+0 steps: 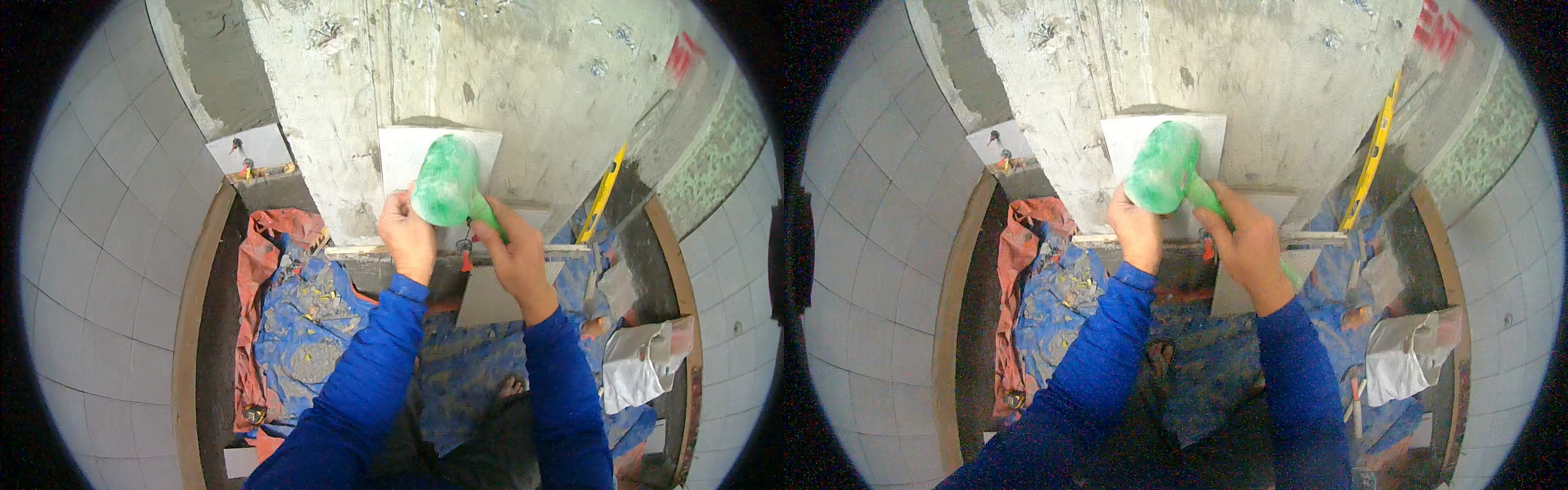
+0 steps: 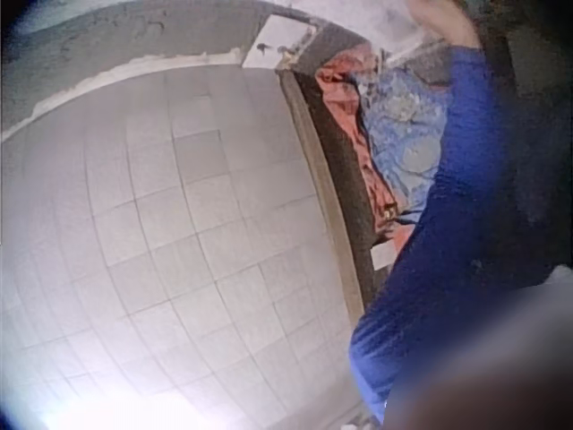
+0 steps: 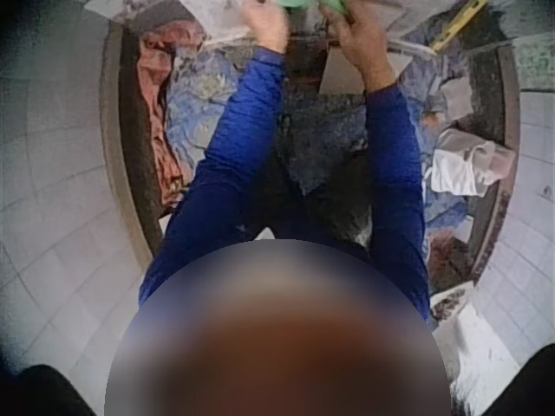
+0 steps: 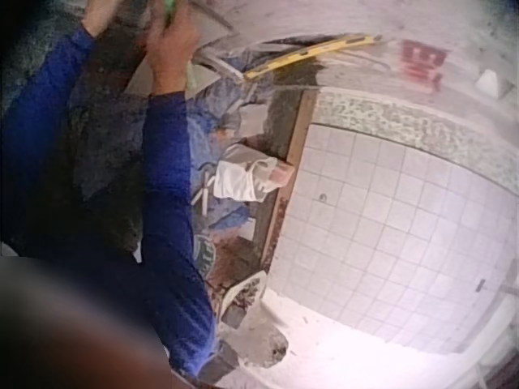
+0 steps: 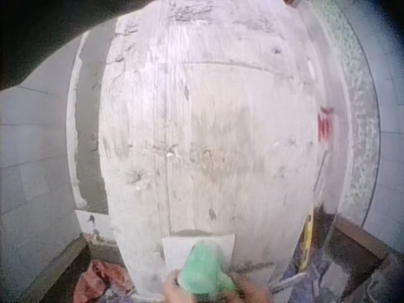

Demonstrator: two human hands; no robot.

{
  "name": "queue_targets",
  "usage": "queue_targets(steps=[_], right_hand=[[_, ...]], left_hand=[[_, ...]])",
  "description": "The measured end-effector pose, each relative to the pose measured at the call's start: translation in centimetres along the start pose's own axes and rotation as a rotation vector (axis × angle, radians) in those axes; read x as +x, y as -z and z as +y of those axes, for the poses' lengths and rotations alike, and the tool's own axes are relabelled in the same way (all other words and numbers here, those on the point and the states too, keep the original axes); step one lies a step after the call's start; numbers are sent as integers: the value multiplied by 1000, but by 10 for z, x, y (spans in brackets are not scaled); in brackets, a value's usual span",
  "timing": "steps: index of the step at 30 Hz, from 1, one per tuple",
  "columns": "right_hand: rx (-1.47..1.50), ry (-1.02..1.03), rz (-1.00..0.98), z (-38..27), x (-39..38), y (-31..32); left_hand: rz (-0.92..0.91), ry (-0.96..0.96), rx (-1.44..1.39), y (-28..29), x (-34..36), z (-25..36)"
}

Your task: The person kneels on a protective tarp and applies cement adhesive to the back of a white ceramic tile using a notched trowel. They then position the tile on the wall, tap it with a rubber mallet, and secure it with tile leveling clips.

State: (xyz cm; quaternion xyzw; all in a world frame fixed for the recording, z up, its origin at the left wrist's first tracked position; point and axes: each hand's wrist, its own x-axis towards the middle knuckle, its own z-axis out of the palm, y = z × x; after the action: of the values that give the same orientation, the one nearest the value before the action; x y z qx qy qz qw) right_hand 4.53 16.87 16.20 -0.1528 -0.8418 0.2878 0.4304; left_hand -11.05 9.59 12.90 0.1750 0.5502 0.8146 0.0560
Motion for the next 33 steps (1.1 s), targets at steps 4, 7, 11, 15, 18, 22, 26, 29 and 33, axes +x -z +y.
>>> queue_targets(steps=[4, 7, 11, 15, 18, 22, 26, 29, 33], right_hand=[[41, 1, 49, -6, -5, 13], [25, 12, 87, -5, -9, 26], [-17, -79, 21, -1, -13, 36], [22, -25, 42, 4, -17, 35], [19, -17, 51, 8, -19, 31], [-77, -9, 34, 9, -21, 28], [-82, 88, -15, 2, -18, 27], [-59, 212, -28, -1, -11, 24], [-119, 79, 50, 10, 1, 6]], left_hand=[[55, 315, -189, 20, -18, -11], [-62, 370, -116, 19, -21, -20], [22, 443, -154, 15, -11, -25], [44, 464, -209, 12, -10, -24], [84, 441, -219, 8, -12, -24], [82, 434, -97, 5, -8, -30], [135, 278, -216, 0, 1, -44], [65, 284, -348, 0, -2, -45], [116, 425, -137, 2, -6, -30]])
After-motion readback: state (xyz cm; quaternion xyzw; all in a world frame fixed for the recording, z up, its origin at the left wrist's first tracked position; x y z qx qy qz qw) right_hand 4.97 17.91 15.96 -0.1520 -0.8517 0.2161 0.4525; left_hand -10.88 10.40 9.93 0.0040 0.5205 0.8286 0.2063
